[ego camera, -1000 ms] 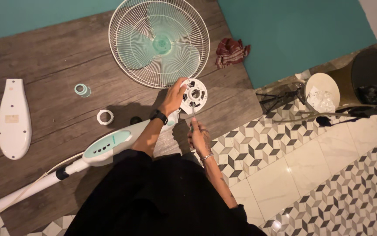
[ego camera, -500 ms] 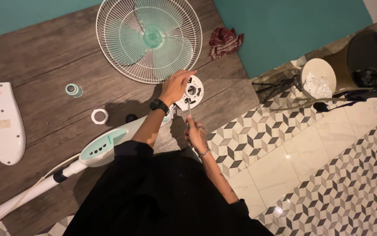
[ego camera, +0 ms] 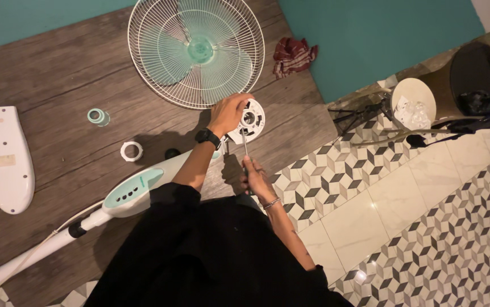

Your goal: The person disassembles a standing fan by removing the front grille, fan blades, and motor housing using a screwdriver. The components are placed on the table as they are removed.

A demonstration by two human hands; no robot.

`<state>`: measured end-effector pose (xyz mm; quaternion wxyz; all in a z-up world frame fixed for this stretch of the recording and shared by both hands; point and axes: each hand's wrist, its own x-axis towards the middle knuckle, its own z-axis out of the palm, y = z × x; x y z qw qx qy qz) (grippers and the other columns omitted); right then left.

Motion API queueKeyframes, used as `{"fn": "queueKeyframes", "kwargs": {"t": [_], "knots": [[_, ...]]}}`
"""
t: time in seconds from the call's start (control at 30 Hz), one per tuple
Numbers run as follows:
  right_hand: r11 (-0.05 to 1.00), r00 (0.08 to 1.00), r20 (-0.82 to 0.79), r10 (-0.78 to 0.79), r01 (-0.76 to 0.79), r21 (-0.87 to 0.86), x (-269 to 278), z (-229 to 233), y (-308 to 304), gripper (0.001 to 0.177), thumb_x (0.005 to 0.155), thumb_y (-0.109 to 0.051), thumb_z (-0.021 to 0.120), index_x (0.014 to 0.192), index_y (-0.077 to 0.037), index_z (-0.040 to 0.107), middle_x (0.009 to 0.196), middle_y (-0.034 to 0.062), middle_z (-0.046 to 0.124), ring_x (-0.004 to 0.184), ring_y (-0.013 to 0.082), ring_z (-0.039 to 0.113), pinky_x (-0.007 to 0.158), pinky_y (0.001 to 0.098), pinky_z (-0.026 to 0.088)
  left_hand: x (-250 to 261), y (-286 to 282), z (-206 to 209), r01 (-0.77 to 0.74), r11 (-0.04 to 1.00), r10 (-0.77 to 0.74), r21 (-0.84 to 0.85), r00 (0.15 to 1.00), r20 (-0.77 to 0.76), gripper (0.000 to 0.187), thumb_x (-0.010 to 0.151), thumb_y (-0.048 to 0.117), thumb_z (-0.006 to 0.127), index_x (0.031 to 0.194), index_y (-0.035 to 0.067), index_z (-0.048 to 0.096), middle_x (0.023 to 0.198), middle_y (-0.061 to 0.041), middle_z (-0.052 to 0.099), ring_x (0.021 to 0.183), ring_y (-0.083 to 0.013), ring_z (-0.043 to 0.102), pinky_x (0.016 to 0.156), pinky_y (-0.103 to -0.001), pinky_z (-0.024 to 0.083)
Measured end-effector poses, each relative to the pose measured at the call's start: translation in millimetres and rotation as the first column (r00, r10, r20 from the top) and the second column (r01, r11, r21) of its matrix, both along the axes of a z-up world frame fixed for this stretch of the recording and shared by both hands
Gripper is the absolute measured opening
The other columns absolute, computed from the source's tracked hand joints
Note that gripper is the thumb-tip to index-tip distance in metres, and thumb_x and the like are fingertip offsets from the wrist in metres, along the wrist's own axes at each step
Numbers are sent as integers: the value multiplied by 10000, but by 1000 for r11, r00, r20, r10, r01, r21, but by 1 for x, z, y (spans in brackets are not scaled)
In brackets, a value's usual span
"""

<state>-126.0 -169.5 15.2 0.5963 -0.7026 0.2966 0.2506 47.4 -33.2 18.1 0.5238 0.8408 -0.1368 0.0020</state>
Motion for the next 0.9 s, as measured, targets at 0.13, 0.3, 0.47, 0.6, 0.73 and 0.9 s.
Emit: {"fn": "queueKeyframes", "kwargs": {"t": [0.13,0.3,0.47,0.6,0.73,0.9], "knots": [[991,997,66,-29,38,-130,-1,4,1,501,981,-592,525,991,-100,622,615,35,488,479,136,517,435,316,404,3,3,-12,32,993,-27,-113,999,38,226,1026,198,558,1179,128,709,1164,-95,736,1045,-346,695,877,-436,536],[911,972,200,123,-30,-412,2,12,13,596,968,-607,515,918,-45,707,638,72,611,510,172,631,525,346,517,9,10,-29,56,979,-62,-198,998,-26,227,1028,204,567,1179,99,700,1118,-126,747,1024,-330,716,876,-406,547],[877,946,256,201,-58,-477,4,10,19,641,962,-624,520,920,-21,732,585,134,606,536,203,618,566,367,500,21,27,-43,132,946,-181,-297,973,-144,278,1043,266,576,1183,49,681,1028,-119,742,977,-221,711,877,-332,522],[873,944,249,215,-72,-483,6,-6,20,693,975,-635,538,909,33,714,660,151,624,632,248,634,642,399,513,26,39,-51,43,847,-292,-530,871,-395,345,998,311,624,1178,27,699,1037,-50,724,965,-130,657,861,-276,511],[831,913,290,286,-86,-549,7,-17,23,696,981,-647,530,920,23,709,702,158,623,699,282,625,715,419,497,26,47,-58,-56,743,-384,-667,781,-493,395,1008,359,604,1220,33,677,1086,-18,701,1004,-115,648,882,-267,524],[838,925,259,279,-102,-536,6,-16,21,657,972,-619,519,853,3,690,626,159,555,606,255,542,649,412,477,29,51,-68,-148,595,-527,-790,669,-523,509,1057,470,463,1225,37,671,1103,-44,720,1011,-139,670,920,-282,542]]}}
